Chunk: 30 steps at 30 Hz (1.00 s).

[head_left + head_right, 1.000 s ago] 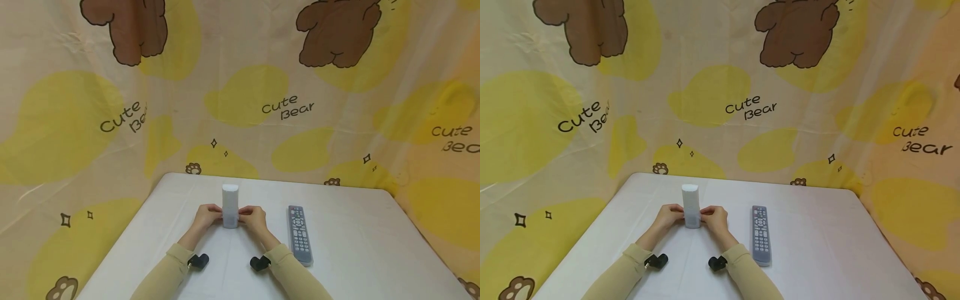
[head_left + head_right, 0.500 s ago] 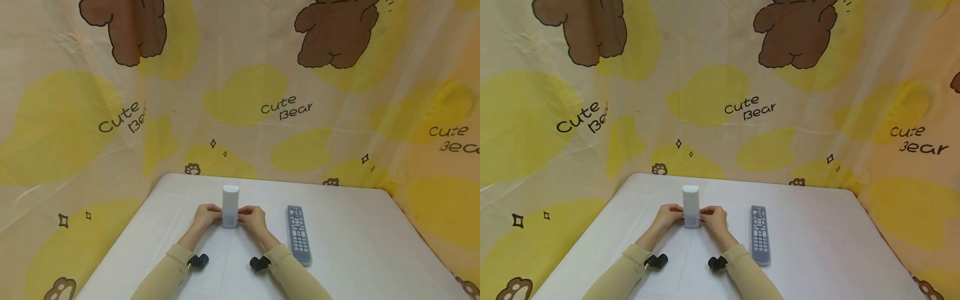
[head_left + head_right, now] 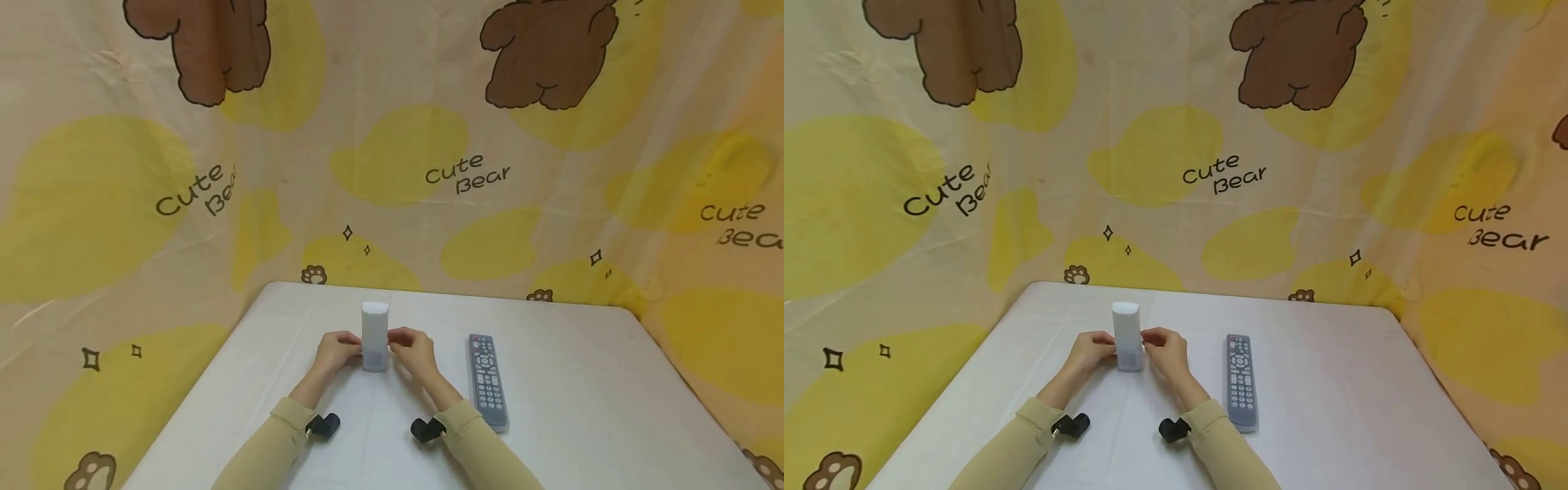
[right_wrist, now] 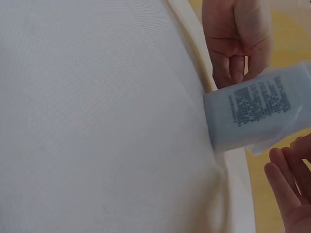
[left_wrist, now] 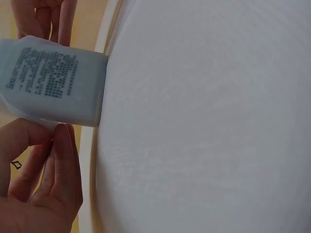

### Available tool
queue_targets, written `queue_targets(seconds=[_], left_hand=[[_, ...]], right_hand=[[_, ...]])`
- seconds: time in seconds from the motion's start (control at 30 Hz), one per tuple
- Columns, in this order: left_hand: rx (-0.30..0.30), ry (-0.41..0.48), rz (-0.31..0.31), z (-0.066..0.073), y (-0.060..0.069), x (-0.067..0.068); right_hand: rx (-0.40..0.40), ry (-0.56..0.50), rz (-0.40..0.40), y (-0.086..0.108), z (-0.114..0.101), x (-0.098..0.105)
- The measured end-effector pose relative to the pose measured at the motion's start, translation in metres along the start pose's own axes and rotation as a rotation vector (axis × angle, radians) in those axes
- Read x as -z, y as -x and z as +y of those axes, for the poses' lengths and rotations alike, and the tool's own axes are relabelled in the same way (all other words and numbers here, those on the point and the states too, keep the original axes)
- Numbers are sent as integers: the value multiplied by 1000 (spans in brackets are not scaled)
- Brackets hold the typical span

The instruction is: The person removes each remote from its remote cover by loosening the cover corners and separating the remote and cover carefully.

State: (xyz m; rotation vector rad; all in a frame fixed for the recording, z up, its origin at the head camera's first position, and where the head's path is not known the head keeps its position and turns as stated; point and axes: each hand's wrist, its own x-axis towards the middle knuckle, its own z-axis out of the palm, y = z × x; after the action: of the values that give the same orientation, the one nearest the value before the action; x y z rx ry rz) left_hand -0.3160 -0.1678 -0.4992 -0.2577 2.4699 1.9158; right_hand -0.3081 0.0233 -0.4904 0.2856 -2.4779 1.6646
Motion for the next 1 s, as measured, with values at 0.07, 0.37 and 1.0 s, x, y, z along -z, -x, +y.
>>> queue_targets(seconds=[0.07,0.37,1.0], left_hand=[[1,5,4,0,0,0],[3,15,0,0,0,-1],[9,-18,21,-1,3,1]], right_hand=[[32,-43,0,0,-4,3],[111,-177,-51,11,-45,21],[217,-235,-149,6,-92,42]])
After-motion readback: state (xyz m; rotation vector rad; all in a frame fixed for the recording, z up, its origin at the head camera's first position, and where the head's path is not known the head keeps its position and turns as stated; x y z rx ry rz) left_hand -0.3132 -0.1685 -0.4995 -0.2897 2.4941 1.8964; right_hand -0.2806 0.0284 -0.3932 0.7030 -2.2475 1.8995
